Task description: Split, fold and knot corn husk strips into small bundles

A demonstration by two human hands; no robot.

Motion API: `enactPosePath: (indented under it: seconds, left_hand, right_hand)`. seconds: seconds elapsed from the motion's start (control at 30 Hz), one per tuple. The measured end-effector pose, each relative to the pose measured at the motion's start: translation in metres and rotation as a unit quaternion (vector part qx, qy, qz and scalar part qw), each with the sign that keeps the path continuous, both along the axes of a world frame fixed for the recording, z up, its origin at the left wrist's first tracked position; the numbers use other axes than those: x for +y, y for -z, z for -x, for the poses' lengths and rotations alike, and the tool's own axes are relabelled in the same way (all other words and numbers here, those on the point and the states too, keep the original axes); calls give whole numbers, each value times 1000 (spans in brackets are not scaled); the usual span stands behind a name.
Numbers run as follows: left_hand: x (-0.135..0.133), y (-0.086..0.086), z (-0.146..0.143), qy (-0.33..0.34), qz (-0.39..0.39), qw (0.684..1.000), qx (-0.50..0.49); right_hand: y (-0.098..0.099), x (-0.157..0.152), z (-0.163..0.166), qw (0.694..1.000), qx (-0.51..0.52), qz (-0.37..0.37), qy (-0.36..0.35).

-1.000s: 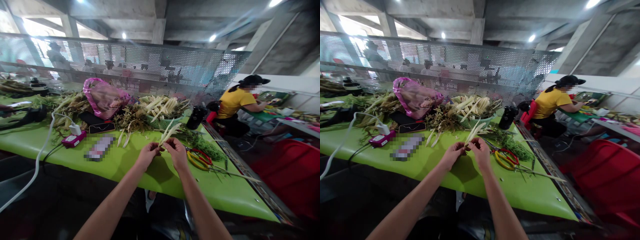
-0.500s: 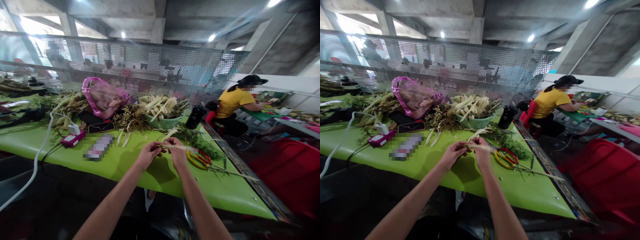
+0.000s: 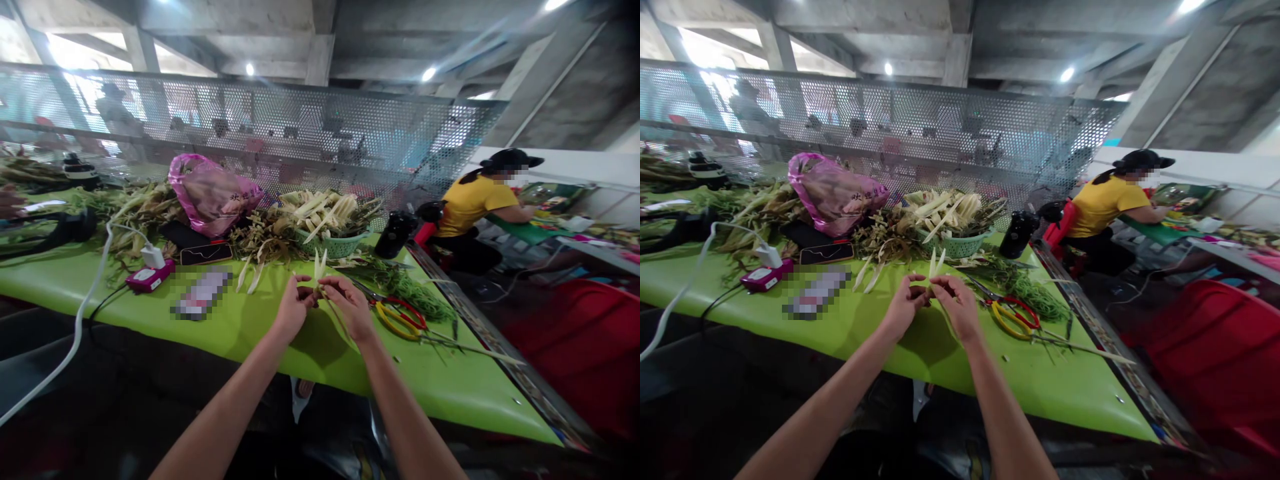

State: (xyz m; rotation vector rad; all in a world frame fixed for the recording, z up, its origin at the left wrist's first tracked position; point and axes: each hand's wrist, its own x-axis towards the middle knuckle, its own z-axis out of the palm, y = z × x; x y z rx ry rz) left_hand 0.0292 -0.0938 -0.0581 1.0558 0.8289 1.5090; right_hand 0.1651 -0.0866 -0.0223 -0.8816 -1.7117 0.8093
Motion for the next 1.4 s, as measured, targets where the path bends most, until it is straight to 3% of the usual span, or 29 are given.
enactPosePath:
  seconds: [0.4, 0.6, 0.9, 1.2, 1.4]
  left_hand:
    - [1, -1, -1, -20, 17, 999, -34]
    - [0, -6, 2, -49, 39, 995, -80]
    - [-3, -10, 3, 11, 70, 986, -153]
    - [-7, -13, 3, 66, 53, 983, -160]
    - [-10, -12, 4, 81, 41, 986, -139]
  right_hand:
    - [2, -1, 4, 973, -144, -155, 95]
    - [5, -15, 13, 976, -132, -169, 26]
    - [5, -18, 14, 987, -88, -130, 22]
    - [-1, -18, 9, 999, 14, -28, 38]
    - [4, -12, 7, 997, 9, -40, 59]
